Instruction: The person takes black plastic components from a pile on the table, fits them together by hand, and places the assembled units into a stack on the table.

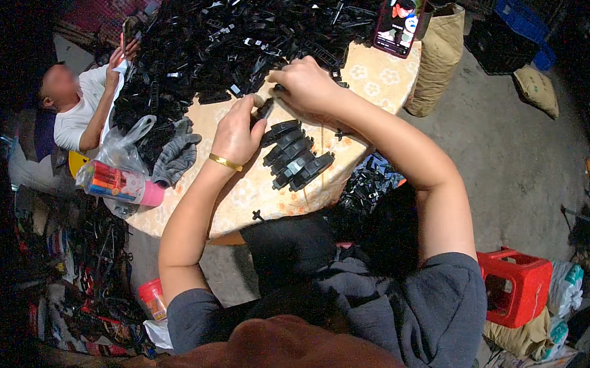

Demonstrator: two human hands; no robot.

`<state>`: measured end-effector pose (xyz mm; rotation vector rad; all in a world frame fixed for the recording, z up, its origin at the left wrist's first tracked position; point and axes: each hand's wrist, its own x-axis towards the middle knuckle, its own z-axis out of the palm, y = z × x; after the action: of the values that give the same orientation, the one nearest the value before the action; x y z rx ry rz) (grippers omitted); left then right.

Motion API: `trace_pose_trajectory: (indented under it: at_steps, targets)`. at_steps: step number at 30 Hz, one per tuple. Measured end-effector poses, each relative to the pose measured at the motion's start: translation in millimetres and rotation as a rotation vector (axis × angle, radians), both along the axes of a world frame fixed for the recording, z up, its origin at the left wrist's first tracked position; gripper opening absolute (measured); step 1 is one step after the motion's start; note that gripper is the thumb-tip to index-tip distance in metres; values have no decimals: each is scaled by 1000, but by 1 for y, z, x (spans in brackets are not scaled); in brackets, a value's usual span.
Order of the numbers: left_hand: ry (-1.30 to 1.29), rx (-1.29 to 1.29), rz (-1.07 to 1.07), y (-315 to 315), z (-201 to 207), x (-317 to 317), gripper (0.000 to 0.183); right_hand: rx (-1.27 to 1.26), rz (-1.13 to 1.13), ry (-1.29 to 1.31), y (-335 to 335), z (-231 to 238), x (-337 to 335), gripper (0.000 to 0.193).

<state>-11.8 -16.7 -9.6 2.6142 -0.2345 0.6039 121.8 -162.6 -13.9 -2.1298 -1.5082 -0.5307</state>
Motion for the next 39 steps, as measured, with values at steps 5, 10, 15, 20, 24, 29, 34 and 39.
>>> trace_pose_trajectory:
  at_steps: [5,10,15,20,24,29,34,39]
  targets:
    - [225,-164,138,12,1,2,30,182,211,336,-4,11,-20,26]
    - [188,-260,-122,47,-11,14,30,-184,125,304,-22,20,-16,24]
    - [150,-27,40,35,-3,8,28,-306,-19,164,-25,23,-20,26]
    - [85,-79,55,26,-7,8,24,-113,113,189,-16,17,-22,26]
    - [174,-195,98,29,-4,9,23,-169,95,122,-16,18,-18,26]
    - [115,-177,76,28,-7,12,21,-90,182,130,-14,9,-15,26]
    - [117,-310,11,22,-13,14,21,-19,258,220,-7,-1,-18,25]
    - [159,-296,-10,22,-16,12,21,-72,253,321,-16,7,-13,20]
